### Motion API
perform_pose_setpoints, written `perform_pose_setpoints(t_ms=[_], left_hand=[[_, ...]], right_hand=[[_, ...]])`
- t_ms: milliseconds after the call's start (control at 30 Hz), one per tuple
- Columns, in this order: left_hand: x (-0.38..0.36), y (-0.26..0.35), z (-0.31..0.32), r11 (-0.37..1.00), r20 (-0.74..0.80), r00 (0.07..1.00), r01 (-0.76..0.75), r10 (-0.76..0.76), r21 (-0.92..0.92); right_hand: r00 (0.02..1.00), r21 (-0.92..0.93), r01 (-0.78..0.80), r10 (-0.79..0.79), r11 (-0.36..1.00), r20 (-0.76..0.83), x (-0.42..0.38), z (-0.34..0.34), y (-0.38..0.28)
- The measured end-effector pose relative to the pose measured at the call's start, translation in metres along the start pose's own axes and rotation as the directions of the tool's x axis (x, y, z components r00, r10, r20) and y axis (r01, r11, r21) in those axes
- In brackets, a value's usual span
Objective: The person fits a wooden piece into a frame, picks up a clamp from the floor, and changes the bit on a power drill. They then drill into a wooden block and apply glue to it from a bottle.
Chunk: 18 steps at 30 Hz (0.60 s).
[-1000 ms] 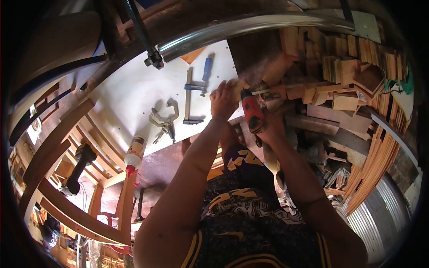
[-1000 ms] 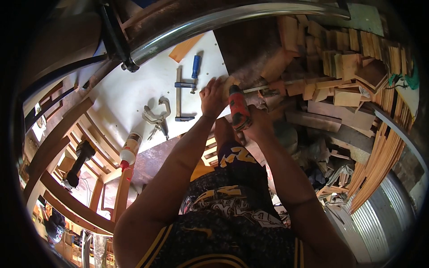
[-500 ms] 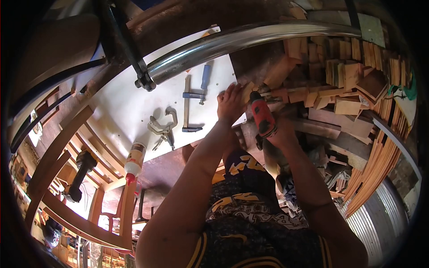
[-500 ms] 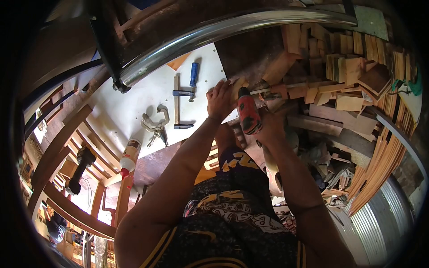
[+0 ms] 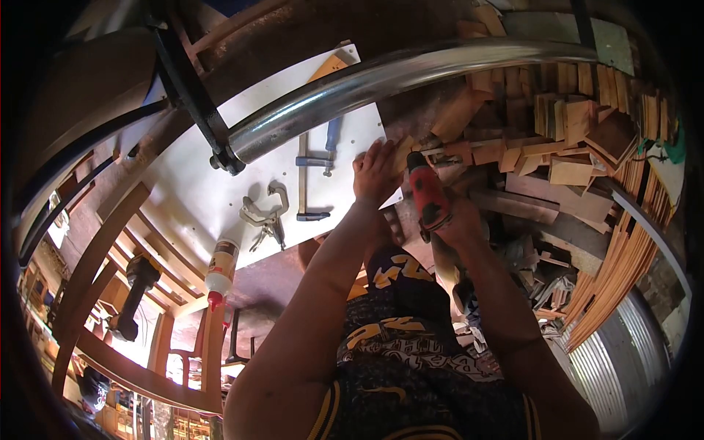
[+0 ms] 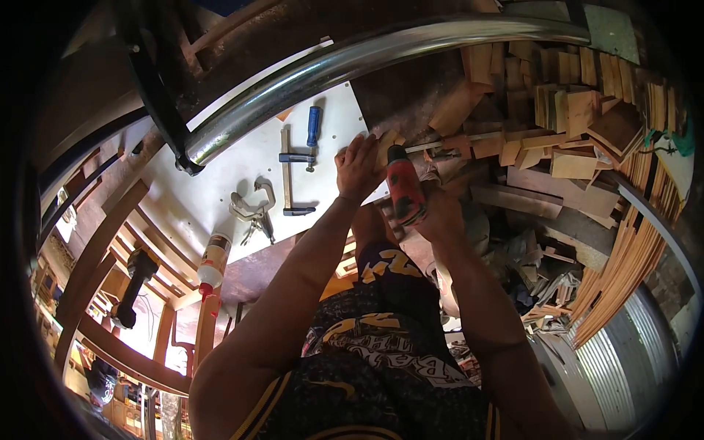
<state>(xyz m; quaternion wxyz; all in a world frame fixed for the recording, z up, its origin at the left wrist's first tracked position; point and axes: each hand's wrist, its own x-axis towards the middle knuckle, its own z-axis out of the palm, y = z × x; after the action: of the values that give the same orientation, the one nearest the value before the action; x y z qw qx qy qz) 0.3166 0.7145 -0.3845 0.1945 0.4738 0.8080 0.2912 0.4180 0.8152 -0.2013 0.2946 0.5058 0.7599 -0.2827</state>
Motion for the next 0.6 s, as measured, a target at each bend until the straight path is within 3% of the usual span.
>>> perform_pose_setpoints(t_ms=[133, 300, 500, 600], left_hand=[[0.0, 0.001, 0.001, 1.0, -0.002, 1.0, 0.012, -0.012, -0.015], [0.006, -0.004, 0.004, 1.0, -0.011, 1.0, 0.004, -0.005, -0.029], [0.006, -0.005, 0.004, 0.999, -0.025, 1.0, 0.009, -0.01, -0.037], [0.006, -0.004, 0.005, 0.999, -0.028, 0.999, 0.017, -0.019, -0.044]], right_hand=[[0.999, 0.048, 0.026, -0.025, 0.999, -0.023, 0.001, -0.002, 0.0], [0.999, -0.074, 0.026, -0.028, 0.997, -0.021, 0.004, -0.011, -0.011], [0.998, -0.005, 0.043, -0.043, 0.999, -0.036, 0.007, -0.009, -0.007], [0.996, -0.058, 0.086, -0.087, 0.995, -0.009, 0.01, -0.01, -0.001]])
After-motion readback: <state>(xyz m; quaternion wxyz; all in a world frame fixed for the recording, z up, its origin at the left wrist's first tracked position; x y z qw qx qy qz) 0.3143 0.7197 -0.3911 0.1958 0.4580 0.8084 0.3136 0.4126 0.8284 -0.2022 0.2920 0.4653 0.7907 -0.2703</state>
